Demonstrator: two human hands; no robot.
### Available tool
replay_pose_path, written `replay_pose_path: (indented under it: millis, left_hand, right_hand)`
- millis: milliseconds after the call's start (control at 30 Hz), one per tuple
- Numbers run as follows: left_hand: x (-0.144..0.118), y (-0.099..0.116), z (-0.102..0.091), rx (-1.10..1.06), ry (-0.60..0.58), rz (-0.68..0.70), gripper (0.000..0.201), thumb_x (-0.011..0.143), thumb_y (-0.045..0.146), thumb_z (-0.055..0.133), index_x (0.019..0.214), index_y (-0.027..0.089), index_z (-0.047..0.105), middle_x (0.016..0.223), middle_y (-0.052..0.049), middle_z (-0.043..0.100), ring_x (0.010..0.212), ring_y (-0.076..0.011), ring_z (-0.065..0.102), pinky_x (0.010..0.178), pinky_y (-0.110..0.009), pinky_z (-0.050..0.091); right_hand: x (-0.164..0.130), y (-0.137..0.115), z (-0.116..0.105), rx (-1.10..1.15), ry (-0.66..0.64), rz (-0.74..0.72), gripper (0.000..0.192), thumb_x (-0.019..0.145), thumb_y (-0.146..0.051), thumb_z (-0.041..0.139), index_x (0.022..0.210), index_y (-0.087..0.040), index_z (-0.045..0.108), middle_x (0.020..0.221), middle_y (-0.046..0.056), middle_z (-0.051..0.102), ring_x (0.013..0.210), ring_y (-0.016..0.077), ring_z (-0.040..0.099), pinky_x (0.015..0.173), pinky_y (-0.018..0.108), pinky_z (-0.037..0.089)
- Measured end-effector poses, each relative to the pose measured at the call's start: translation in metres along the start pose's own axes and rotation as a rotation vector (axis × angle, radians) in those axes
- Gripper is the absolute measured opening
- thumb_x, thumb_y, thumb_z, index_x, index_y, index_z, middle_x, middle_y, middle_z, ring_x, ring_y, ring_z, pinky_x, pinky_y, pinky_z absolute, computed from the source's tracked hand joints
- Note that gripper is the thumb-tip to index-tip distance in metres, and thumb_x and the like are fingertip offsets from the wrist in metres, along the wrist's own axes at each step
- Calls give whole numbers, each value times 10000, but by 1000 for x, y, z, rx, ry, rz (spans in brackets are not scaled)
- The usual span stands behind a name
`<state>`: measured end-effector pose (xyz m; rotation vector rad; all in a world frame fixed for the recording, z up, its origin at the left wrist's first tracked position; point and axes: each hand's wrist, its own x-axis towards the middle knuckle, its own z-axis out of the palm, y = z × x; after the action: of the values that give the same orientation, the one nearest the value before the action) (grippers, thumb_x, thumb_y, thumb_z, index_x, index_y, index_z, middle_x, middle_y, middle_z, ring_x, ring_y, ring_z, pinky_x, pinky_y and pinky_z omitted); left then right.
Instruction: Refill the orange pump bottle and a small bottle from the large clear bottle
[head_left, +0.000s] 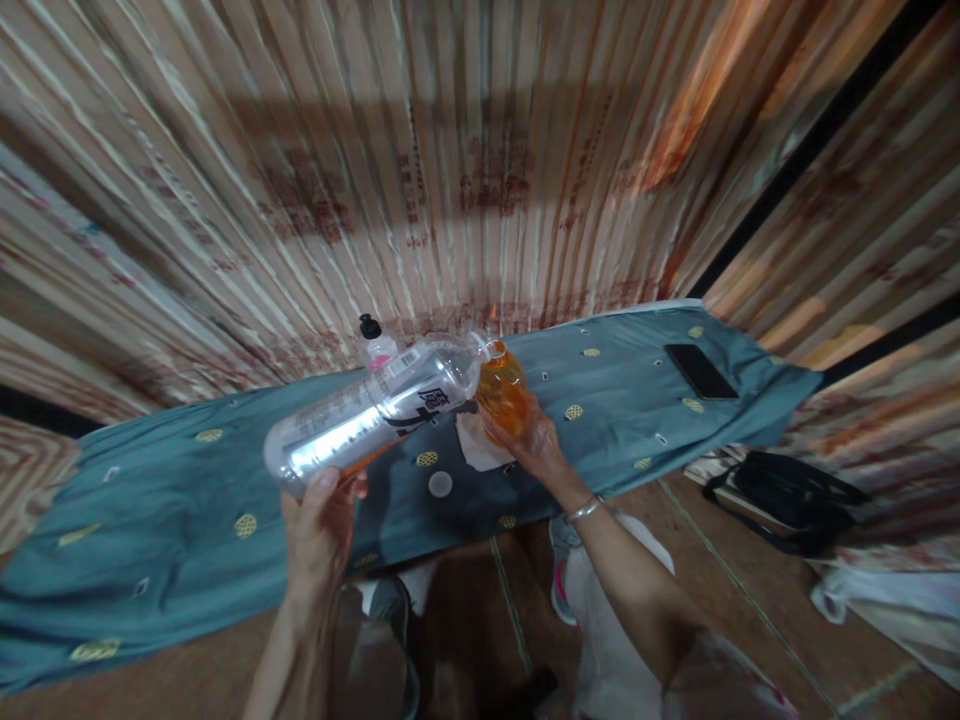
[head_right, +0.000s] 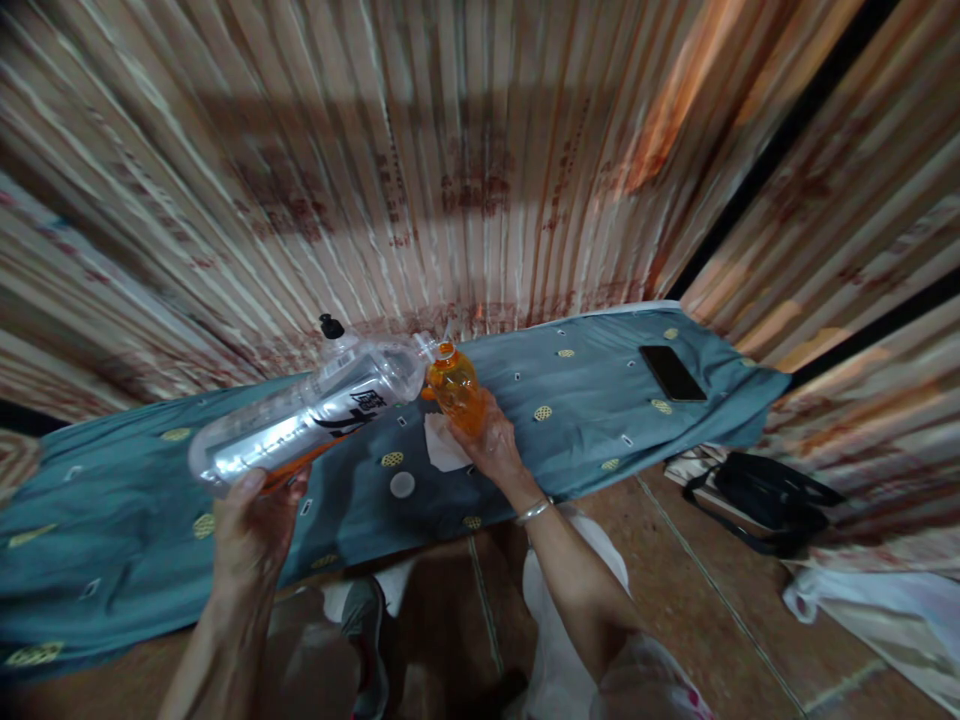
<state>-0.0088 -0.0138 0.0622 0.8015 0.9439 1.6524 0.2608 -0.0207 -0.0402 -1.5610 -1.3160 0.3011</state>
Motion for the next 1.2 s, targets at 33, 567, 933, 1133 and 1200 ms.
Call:
replay_pose_path:
  millis: [33, 567, 933, 1133, 1200]
  left_hand:
    - [0, 0, 0, 2, 0, 0, 408, 491, 305, 935, 832, 200, 737, 715, 25, 740, 506, -125, 629, 422, -184, 474]
    - [0, -5, -4, 5, -3, -3, 461, 489, 356, 961, 852, 184, 736, 680, 5, 712, 512, -137, 615, 432, -215, 460]
    - [-2, -9, -5, -7, -56, -11, 446, 532, 380, 957, 848, 181, 714, 668, -2, 692, 521, -137, 617, 415, -196, 428]
    - [0, -13, -8, -26, -108, -4, 461, 551, 401, 967, 865, 164, 726, 668, 4, 713, 515, -123, 629, 425, -180, 459]
    - [0, -13, -7, -29, -91, -11, 467, 521, 400, 969, 844, 160, 733, 646, 4, 713, 495, -123, 623, 408, -177, 452]
  right_hand:
    - [0, 0, 0, 2, 0, -5, 571, 868, -464, 772, 1345, -193, 614, 1255, 172, 763, 1181, 359, 752, 1040, 555, 625]
    - [-2, 4, 2, 27, 34, 4, 598, 844, -444, 798, 1379, -239, 629, 1276, 155, 772, 1172, 358, 762, 1030, 582, 640]
    - [-4, 4, 0, 38, 20, 112, 697, 797, -460, 829, 1420, -266, 584, 1258, 145, 792, 1125, 372, 782, 1011, 627, 641]
    - [-3, -6, -6, -32, -1, 163, 749, 804, -521, 811, 1426, -178, 576, 1253, 197, 780, 1146, 389, 775, 1000, 580, 636]
    - [-3, -4, -6, -58, 3, 189, 766, 782, -536, 821, 1409, -165, 583, 1223, 199, 782, 1120, 406, 780, 969, 581, 640]
